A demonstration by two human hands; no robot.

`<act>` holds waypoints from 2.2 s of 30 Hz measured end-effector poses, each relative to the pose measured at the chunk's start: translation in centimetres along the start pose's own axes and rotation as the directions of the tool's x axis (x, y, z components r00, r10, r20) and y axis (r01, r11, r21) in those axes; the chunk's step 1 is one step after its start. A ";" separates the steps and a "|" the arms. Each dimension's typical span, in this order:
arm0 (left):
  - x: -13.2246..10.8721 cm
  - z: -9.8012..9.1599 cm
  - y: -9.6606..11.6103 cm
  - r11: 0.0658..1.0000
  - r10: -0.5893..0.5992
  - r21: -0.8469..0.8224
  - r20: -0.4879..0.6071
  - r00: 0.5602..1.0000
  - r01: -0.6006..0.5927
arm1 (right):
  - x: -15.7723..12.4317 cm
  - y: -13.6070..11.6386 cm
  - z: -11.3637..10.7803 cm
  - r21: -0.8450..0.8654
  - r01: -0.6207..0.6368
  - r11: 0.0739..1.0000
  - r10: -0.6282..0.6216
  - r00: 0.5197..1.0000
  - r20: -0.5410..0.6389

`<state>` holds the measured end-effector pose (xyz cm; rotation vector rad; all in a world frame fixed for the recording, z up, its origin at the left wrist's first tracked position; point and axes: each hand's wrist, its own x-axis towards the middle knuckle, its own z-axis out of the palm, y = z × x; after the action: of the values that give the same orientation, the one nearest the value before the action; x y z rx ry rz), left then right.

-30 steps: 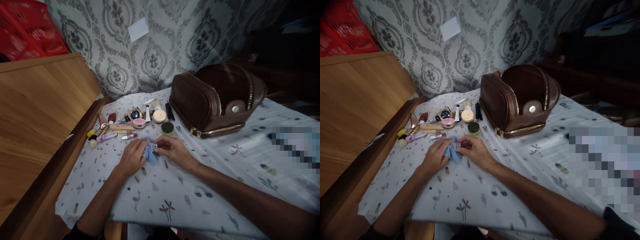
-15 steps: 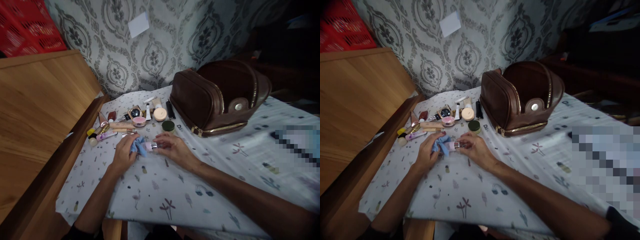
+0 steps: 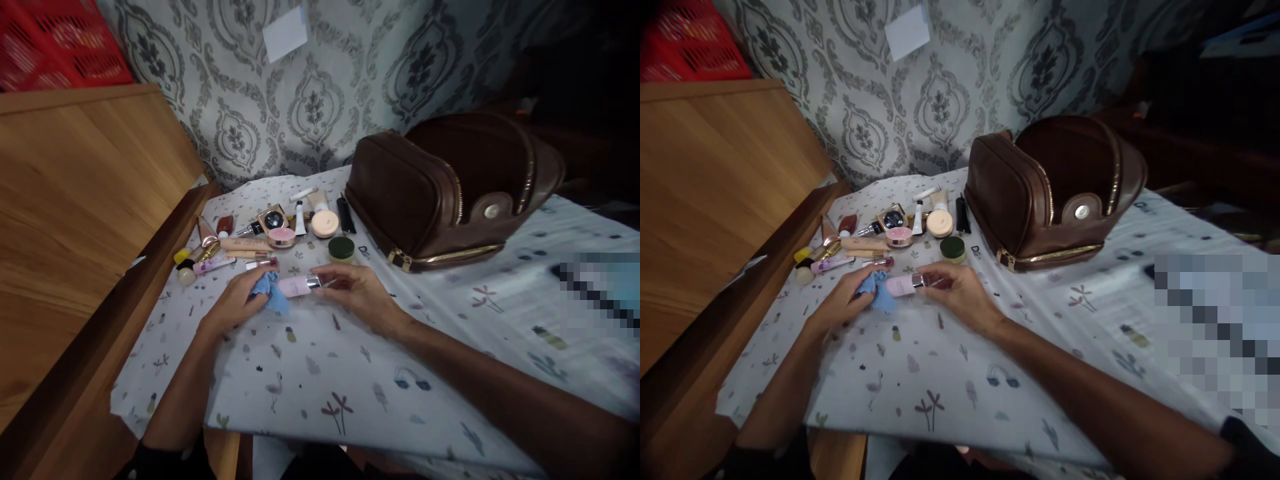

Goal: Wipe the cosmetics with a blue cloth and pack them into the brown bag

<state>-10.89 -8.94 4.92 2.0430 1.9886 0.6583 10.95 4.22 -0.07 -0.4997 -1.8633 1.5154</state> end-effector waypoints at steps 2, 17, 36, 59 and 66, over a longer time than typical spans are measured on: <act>0.1 0.0 -0.4 0.998 -0.050 -0.048 0.007 0.999 0.050 | 0.2 0.2 -0.2 0.039 -0.019 0.999 0.020 1.000 -0.020; 0.9 2.3 -0.6 0.902 -0.212 -0.404 -0.098 0.972 0.155 | 0.1 -1.6 0.2 0.327 -0.156 0.932 0.180 0.983 -0.043; 0.4 3.4 1.7 0.771 -0.353 -0.602 -0.133 0.926 0.208 | 0.2 -0.9 0.1 0.661 -0.378 0.648 0.360 0.917 0.171; 0.0 4.4 4.7 0.859 -0.071 -0.512 -0.122 0.990 -0.002 | -1.1 -2.0 0.1 0.301 -0.641 0.706 0.311 0.663 0.681; -0.2 4.1 4.9 0.843 -0.116 -0.530 -0.021 0.993 0.088 | -1.4 -2.9 -0.2 0.202 -0.661 0.723 0.353 0.605 0.714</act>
<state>-4.66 -8.82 3.52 1.5881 1.6731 1.1020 12.45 2.70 2.34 -0.3407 -1.7872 2.7389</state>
